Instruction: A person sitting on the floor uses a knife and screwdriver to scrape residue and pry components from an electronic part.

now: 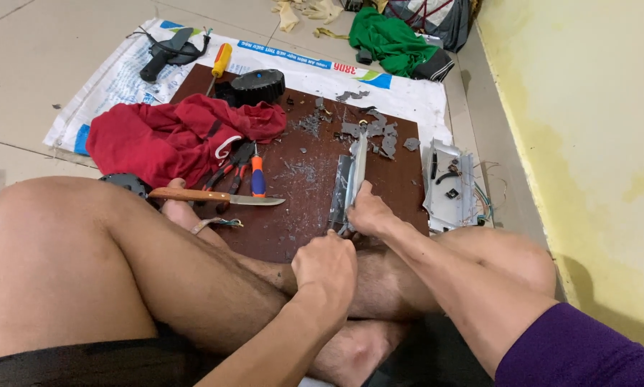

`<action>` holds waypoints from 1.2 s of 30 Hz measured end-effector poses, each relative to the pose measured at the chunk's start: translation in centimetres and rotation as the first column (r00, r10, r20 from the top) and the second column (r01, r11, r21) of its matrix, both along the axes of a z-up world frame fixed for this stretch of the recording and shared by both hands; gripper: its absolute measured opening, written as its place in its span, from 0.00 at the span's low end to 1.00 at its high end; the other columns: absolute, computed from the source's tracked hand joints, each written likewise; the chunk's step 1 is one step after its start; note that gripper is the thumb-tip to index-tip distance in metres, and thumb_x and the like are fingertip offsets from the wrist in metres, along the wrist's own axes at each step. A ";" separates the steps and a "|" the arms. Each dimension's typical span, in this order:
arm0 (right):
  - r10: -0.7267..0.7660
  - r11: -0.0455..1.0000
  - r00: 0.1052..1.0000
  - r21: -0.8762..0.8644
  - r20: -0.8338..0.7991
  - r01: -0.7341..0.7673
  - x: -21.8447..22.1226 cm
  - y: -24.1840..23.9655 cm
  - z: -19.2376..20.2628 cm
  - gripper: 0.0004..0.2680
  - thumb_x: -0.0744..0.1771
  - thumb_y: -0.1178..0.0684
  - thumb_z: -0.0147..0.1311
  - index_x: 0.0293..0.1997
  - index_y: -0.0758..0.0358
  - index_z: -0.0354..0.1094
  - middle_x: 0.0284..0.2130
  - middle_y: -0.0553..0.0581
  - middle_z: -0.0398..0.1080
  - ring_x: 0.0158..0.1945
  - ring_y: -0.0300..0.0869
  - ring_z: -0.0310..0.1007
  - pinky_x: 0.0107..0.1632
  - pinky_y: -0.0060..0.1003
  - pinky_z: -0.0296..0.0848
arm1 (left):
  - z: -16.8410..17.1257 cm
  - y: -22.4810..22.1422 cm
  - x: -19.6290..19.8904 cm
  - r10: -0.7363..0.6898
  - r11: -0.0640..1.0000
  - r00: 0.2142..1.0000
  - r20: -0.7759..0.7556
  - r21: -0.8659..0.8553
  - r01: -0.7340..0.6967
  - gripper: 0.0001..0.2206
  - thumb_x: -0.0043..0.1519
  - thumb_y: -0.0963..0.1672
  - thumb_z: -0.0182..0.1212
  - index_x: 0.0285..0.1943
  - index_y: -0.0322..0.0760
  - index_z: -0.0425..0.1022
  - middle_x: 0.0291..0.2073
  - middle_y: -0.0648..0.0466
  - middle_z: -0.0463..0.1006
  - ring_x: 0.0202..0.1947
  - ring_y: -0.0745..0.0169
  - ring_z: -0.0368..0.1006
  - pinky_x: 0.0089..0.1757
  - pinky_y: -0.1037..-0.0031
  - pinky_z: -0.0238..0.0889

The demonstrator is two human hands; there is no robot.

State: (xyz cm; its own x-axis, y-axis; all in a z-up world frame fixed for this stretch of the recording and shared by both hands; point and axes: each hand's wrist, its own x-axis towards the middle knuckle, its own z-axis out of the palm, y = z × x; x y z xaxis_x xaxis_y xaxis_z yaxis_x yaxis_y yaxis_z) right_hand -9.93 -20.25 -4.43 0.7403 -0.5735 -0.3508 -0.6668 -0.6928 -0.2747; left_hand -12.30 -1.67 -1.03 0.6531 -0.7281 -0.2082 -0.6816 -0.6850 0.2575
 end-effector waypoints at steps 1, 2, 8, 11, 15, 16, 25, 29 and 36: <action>-0.001 1.000 1.000 0.001 0.001 0.001 -0.1 0.0 0.0 0.25 0.68 0.47 0.44 0.71 0.71 0.42 0.53 0.82 0.73 0.58 0.69 0.76 0.57 0.61 0.76 | 0.1 0.1 0.0 -0.001 1.000 1.000 0.001 0.001 0.001 0.22 0.66 0.37 0.51 0.71 0.19 0.65 0.36 0.41 0.82 0.38 0.46 0.80 0.24 0.48 0.71; -0.002 1.000 1.000 0.016 0.012 0.002 -0.3 0.0 0.0 0.25 0.68 0.47 0.44 0.71 0.72 0.42 0.53 0.82 0.73 0.57 0.69 0.76 0.57 0.61 0.75 | 0.1 0.3 0.0 -0.010 1.000 1.000 0.010 0.000 0.010 0.22 0.66 0.37 0.52 0.71 0.21 0.66 0.35 0.40 0.82 0.36 0.45 0.80 0.23 0.49 0.70; -0.007 1.000 1.000 0.027 0.011 0.007 -0.5 2.1 2.7 0.25 0.68 0.47 0.44 0.71 0.72 0.40 0.53 0.83 0.72 0.58 0.70 0.76 0.57 0.62 0.75 | 5.0 2.9 1.4 0.105 0.988 0.983 -0.153 -0.098 -0.121 0.18 0.63 0.36 0.56 0.63 0.25 0.74 0.35 0.38 0.83 0.39 0.41 0.83 0.29 0.46 0.75; -0.021 0.997 1.000 0.075 0.013 0.020 -0.5 2.1 2.7 0.27 0.68 0.44 0.45 0.72 0.70 0.42 0.55 0.82 0.72 0.60 0.69 0.74 0.60 0.63 0.74 | 6.1 2.8 3.1 0.184 0.965 0.930 -0.319 -0.120 -0.232 0.13 0.61 0.36 0.59 0.54 0.27 0.81 0.37 0.34 0.84 0.43 0.36 0.83 0.37 0.42 0.76; -0.121 0.987 0.993 0.107 -0.008 0.121 -1.0 1.6 2.2 0.24 0.69 0.47 0.45 0.73 0.67 0.45 0.58 0.80 0.71 0.65 0.65 0.71 0.66 0.60 0.70 | 6.9 0.8 4.0 0.198 0.954 0.890 -0.410 -0.127 -0.271 0.11 0.63 0.37 0.58 0.50 0.29 0.83 0.43 0.36 0.84 0.52 0.33 0.80 0.47 0.41 0.75; -0.120 0.988 0.993 0.100 -0.014 0.121 -0.4 2.3 2.6 0.24 0.69 0.47 0.45 0.73 0.67 0.45 0.58 0.80 0.71 0.65 0.65 0.71 0.66 0.60 0.70 | 6.1 -0.4 5.2 0.196 0.953 0.887 -0.417 -0.132 -0.273 0.11 0.63 0.37 0.58 0.50 0.29 0.83 0.43 0.36 0.84 0.52 0.33 0.80 0.47 0.41 0.75; -0.107 0.984 0.994 0.141 -0.008 0.107 -0.7 4.8 3.4 0.21 0.68 0.47 0.43 0.66 0.68 0.46 0.57 0.80 0.71 0.62 0.68 0.73 0.66 0.59 0.71 | 8.7 2.5 2.6 0.261 0.951 0.839 -0.477 -0.022 -0.308 0.22 0.73 0.45 0.36 0.63 0.28 0.77 0.54 0.37 0.82 0.58 0.38 0.79 0.55 0.48 0.72; -0.053 0.998 0.998 0.025 -0.017 0.053 0.0 2.8 0.2 0.22 0.68 0.47 0.45 0.67 0.69 0.47 0.54 0.80 0.72 0.59 0.68 0.75 0.59 0.59 0.76 | 6.9 2.8 1.8 0.151 0.987 0.902 -0.405 0.003 -0.163 0.21 0.69 0.40 0.44 0.70 0.25 0.68 0.48 0.31 0.82 0.52 0.31 0.79 0.46 0.36 0.73; -0.025 1.000 0.998 0.010 -0.049 0.026 0.0 2.4 0.3 0.20 0.69 0.46 0.43 0.63 0.70 0.46 0.53 0.80 0.73 0.61 0.68 0.74 0.62 0.62 0.73 | 4.8 -0.1 2.5 0.215 0.961 0.844 -0.491 -0.046 -0.271 0.20 0.70 0.39 0.41 0.69 0.22 0.68 0.49 0.31 0.82 0.53 0.28 0.79 0.44 0.33 0.72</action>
